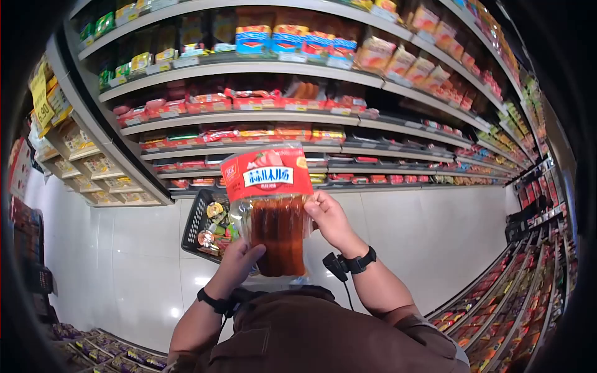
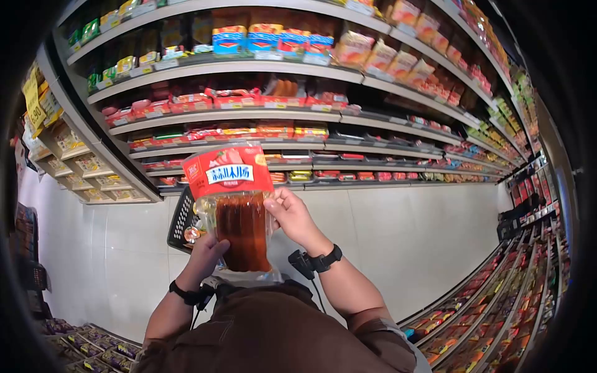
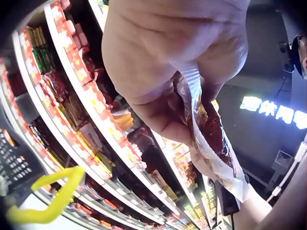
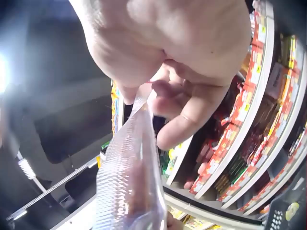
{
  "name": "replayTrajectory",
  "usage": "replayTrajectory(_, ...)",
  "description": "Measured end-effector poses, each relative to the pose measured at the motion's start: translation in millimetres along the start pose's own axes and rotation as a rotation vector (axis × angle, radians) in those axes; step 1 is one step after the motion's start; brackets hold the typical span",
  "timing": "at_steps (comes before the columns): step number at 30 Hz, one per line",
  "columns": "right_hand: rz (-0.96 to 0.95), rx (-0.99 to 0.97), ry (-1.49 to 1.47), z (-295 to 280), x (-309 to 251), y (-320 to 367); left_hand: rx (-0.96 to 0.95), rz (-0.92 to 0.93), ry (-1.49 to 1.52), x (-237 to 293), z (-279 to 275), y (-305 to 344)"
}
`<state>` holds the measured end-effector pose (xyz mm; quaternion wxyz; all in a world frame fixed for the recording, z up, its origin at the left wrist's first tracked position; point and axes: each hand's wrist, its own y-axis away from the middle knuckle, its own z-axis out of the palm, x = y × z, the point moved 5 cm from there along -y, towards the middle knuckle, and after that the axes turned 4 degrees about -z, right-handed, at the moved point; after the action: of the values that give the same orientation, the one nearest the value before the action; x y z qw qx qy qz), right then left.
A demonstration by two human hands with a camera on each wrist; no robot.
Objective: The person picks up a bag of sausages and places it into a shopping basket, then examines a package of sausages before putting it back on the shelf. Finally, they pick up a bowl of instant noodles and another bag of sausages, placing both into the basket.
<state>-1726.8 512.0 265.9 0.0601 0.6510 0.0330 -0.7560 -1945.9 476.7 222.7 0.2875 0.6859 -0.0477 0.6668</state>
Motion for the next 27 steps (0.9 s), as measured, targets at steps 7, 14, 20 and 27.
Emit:
replayTrajectory(7, 0.015, -0.085, 0.007, -65, 6, 81, -0.049, 0.194, 0.41, 20, 104, -32)
replayTrajectory(14, -0.01, -0.084, 0.056, -84, 0, 97, -0.095, 0.196, 0.218, 23, 120, -36)
replayTrajectory(20, -0.06, -0.04, 0.016, -67, -5, 94, -0.186, 0.174, 0.13, 36, 105, -38)
replayTrajectory(27, -0.11, -0.009, 0.19, -44, -18, 78, -0.273, 0.218, 0.193, 46, 82, -42)
